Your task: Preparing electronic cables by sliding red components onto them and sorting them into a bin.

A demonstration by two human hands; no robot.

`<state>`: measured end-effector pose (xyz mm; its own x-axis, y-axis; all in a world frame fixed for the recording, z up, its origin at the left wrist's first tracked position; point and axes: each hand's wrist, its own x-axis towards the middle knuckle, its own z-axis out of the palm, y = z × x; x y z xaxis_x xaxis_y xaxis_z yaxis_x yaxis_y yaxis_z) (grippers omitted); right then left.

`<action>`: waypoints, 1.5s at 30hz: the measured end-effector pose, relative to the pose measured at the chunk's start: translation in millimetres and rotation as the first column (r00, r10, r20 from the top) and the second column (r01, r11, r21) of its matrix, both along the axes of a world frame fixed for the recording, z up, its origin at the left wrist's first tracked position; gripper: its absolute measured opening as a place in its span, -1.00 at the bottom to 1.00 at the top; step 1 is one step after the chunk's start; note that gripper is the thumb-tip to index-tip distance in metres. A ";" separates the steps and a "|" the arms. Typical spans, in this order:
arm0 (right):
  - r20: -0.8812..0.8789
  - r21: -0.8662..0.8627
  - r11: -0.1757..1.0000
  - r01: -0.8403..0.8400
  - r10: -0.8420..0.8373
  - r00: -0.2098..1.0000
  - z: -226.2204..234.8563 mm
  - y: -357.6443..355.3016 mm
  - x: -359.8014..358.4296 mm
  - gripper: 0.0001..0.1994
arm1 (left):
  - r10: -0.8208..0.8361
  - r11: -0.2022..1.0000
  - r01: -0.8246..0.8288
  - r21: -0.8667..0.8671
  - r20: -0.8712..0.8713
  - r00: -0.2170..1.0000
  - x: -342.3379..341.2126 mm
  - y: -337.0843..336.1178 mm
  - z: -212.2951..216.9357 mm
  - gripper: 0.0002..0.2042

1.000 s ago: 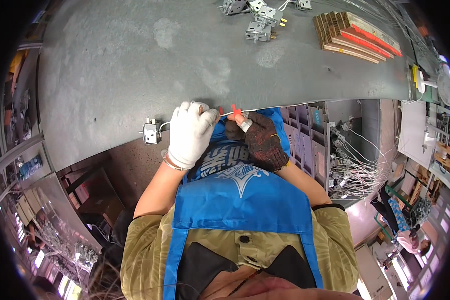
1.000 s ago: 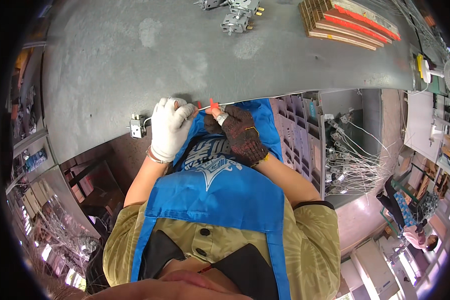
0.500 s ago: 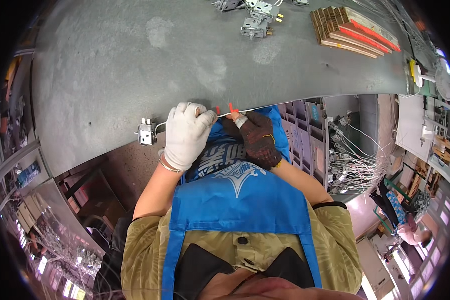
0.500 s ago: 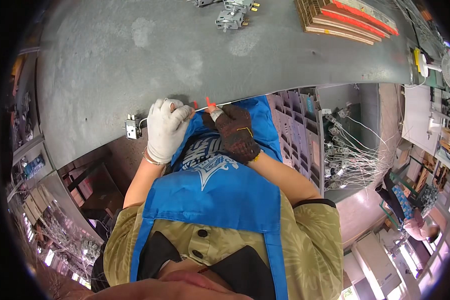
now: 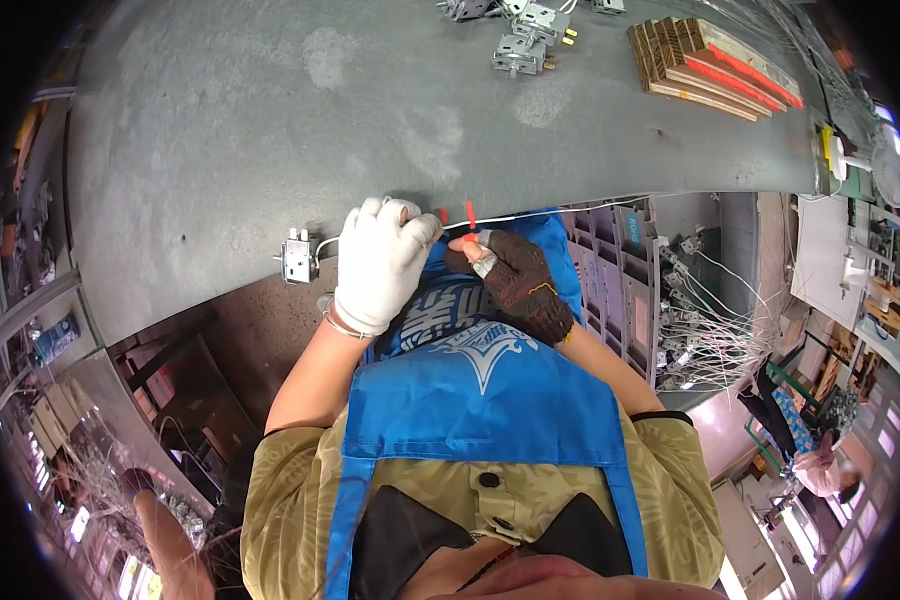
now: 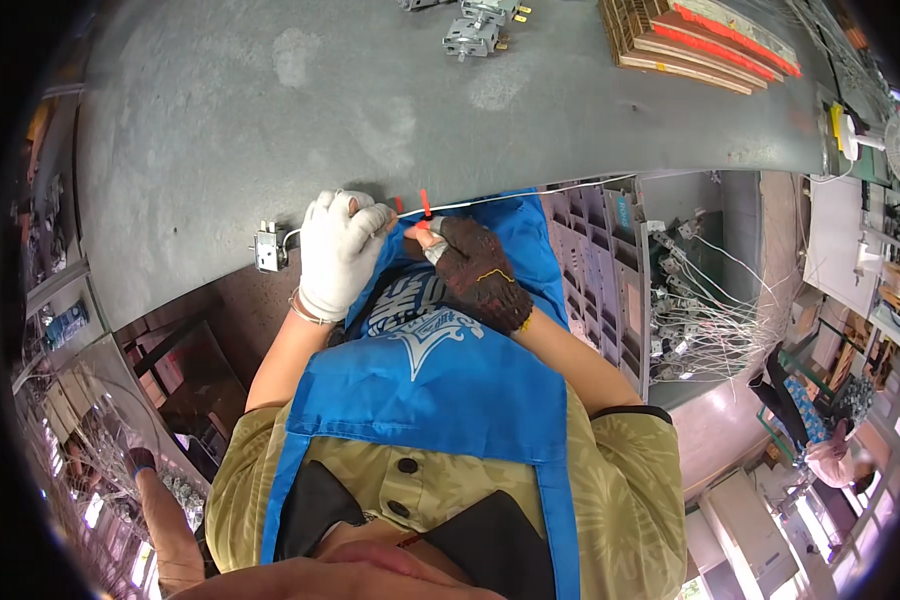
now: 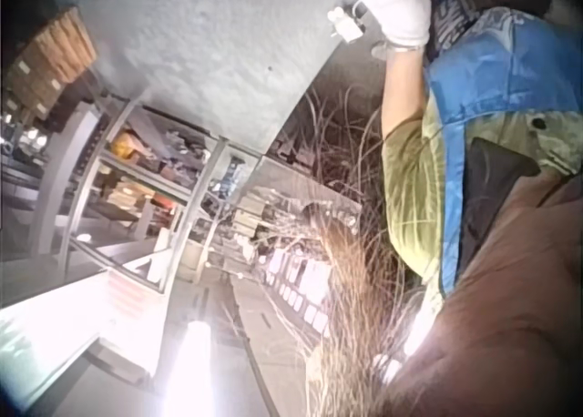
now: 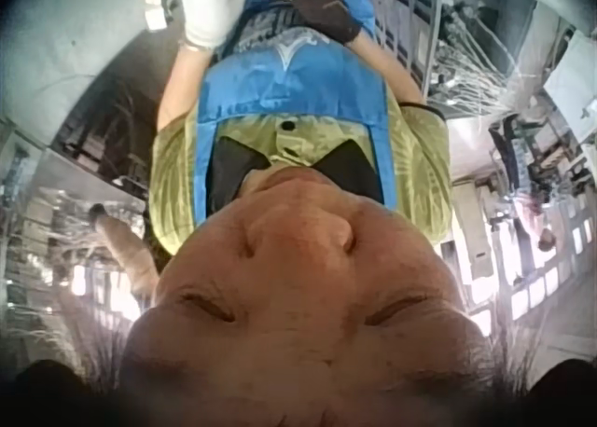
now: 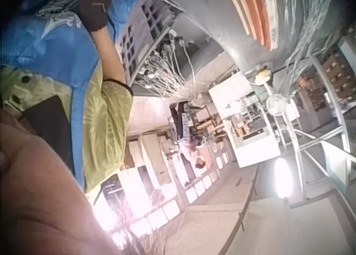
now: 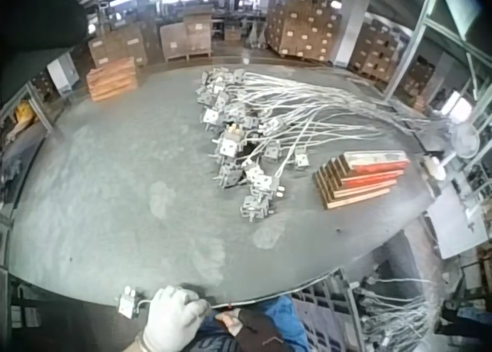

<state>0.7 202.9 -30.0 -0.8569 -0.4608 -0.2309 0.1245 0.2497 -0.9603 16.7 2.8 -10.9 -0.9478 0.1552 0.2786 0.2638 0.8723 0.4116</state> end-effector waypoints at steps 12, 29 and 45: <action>-0.012 0.003 1.000 0.011 -0.011 1.000 0.9 -16.9 -4.1 -0.76 | -0.065 0.998 0.065 0.014 0.017 0.998 0.9 -5.9 -1.6 -0.86; -0.429 0.135 0.973 -0.188 0.228 0.874 -21.5 -2.6 12.8 -0.77 | -0.064 0.996 0.064 0.054 -0.002 0.998 -5.0 -5.6 -1.7 -0.79; 0.509 -0.625 0.452 0.637 -0.383 0.771 28.8 214.7 -33.4 -0.77 | -0.447 0.887 0.349 0.302 0.375 0.812 -25.7 -19.4 51.1 -0.86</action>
